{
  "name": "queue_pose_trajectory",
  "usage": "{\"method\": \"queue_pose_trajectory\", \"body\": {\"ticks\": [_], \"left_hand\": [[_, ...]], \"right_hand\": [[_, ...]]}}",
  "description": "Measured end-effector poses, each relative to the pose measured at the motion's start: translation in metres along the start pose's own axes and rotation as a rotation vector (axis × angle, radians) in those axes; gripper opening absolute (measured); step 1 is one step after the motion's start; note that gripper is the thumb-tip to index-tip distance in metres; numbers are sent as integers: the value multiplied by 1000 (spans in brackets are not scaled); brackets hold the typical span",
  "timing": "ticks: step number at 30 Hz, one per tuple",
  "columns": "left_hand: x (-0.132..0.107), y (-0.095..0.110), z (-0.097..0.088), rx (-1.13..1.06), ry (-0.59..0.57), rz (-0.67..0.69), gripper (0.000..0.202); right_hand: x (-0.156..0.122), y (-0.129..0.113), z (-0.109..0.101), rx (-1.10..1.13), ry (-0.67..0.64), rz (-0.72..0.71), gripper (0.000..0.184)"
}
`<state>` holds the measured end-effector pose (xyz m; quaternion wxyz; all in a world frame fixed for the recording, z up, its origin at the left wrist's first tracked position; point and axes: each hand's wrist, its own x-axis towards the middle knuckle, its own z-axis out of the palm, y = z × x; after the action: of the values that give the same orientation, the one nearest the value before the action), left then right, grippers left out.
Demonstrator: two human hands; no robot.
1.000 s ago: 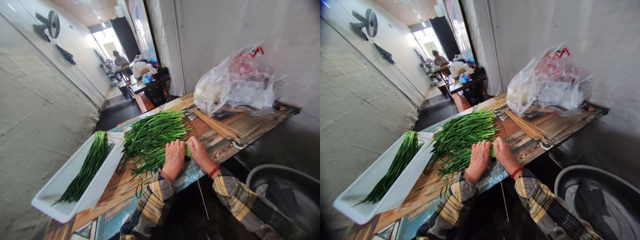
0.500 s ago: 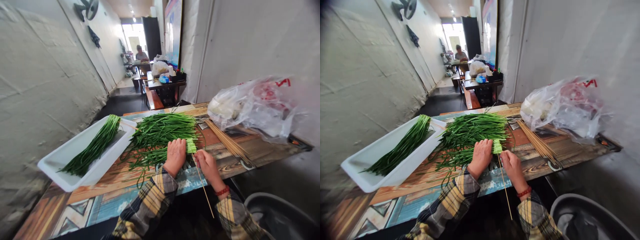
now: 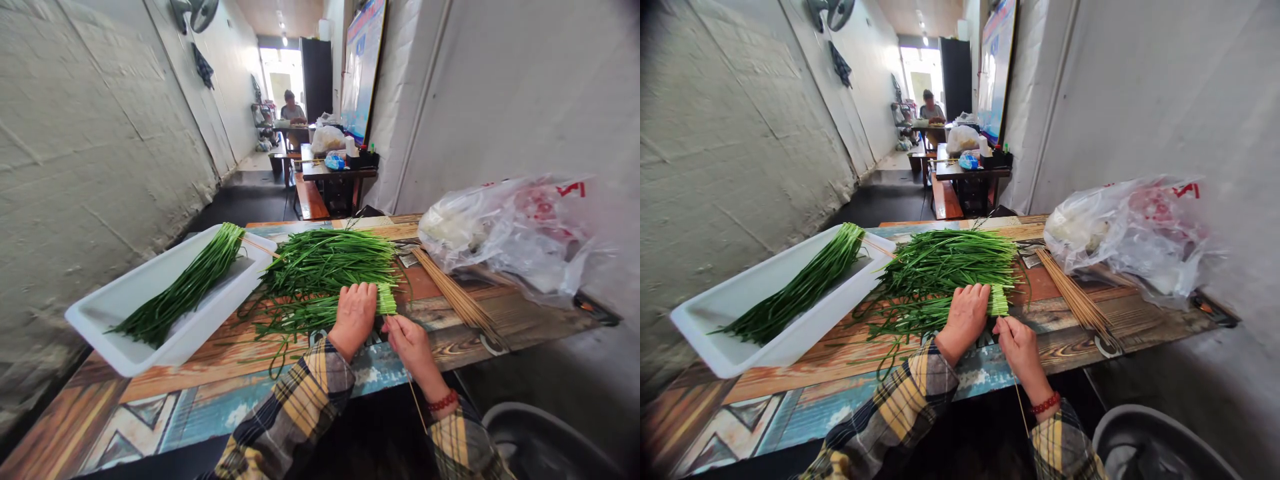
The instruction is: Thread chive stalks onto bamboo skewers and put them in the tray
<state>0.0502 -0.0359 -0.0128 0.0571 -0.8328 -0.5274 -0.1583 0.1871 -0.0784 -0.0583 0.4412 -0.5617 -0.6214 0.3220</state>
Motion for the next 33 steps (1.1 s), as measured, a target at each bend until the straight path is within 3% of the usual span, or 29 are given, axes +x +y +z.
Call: {"method": "queue_pose_trajectory", "body": {"ticks": [17, 21, 25, 26, 30, 33], "left_hand": [[-3, 10, -4, 35, 6, 32, 13], [-4, 8, -3, -33, -13, 15, 20], [-3, -8, -8, -305, -18, 79, 62], [-2, -14, -10, -417, -24, 99, 65], [9, -28, -14, -887, -56, 73, 39], [18, -26, -10, -1096, -90, -16, 36]], "right_hand": [[0, 6, 0, 36, 65, -2, 43], [0, 5, 0, 102, 54, 17, 41], [-5, 1, -4, 113, 10, 20, 41], [-7, 0, -6, 106, 5, 18, 41], [-12, -6, -9, 42, 1, -11, 39], [-12, -6, -8, 21, 1, -25, 38]]}}
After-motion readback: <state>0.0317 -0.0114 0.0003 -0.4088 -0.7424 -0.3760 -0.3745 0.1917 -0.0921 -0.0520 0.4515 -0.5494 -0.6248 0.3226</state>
